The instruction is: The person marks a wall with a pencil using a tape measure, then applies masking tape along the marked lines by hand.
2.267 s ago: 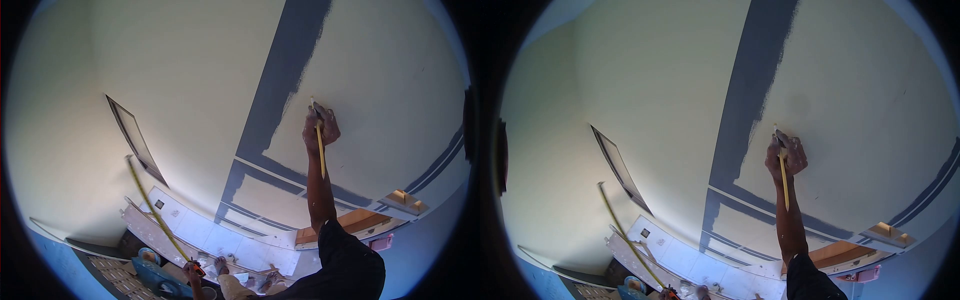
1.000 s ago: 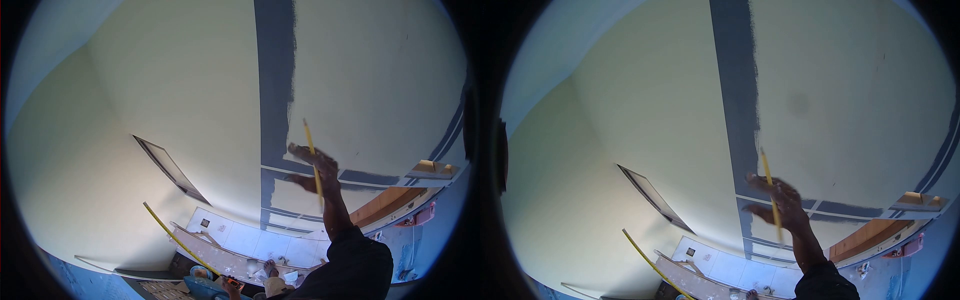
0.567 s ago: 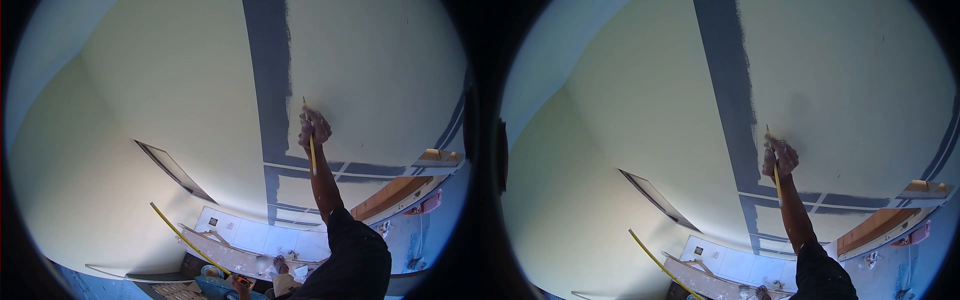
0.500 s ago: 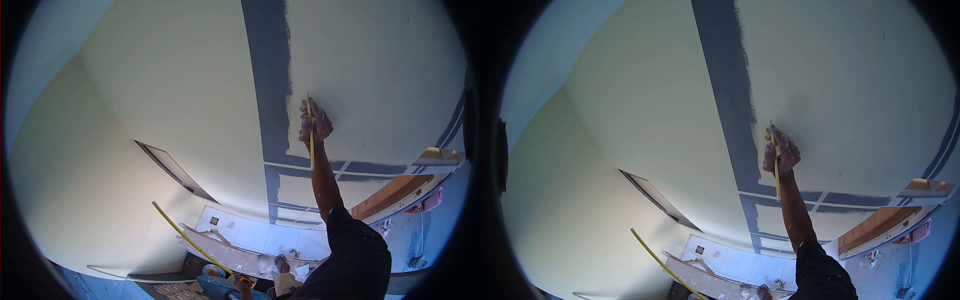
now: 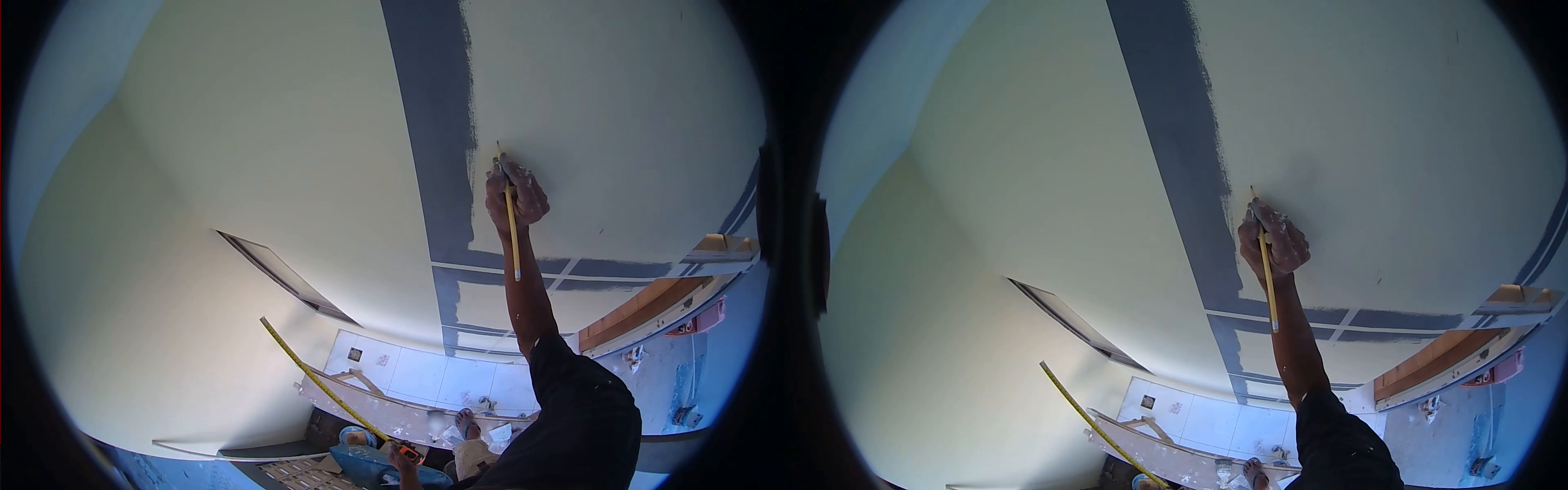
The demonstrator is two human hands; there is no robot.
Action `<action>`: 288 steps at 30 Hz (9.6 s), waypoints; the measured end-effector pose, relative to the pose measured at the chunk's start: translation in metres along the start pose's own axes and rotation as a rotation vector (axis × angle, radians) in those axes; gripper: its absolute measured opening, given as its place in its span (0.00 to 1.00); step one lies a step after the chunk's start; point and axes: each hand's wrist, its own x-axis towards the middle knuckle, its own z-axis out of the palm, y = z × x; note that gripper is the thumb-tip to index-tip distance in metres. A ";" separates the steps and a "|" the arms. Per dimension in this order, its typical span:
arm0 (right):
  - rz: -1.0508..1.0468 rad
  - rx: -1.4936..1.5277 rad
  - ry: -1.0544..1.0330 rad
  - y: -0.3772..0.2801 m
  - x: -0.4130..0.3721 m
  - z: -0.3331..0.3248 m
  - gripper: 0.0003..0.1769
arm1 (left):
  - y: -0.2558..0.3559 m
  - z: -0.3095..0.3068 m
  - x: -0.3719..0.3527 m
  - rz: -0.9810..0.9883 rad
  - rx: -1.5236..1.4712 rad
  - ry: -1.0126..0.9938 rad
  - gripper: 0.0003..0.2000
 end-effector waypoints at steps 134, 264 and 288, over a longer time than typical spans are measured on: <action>-0.077 0.389 -0.886 0.048 0.174 -0.022 0.15 | 0.239 0.526 -0.272 0.735 -0.087 -0.634 0.22; 0.700 0.203 -0.811 -0.043 0.207 -0.048 0.18 | 0.299 0.469 -0.324 0.882 -0.231 -1.050 0.11; -0.007 -0.428 -0.567 0.015 0.367 0.072 0.23 | 0.168 0.465 -0.214 0.644 0.056 -1.124 0.17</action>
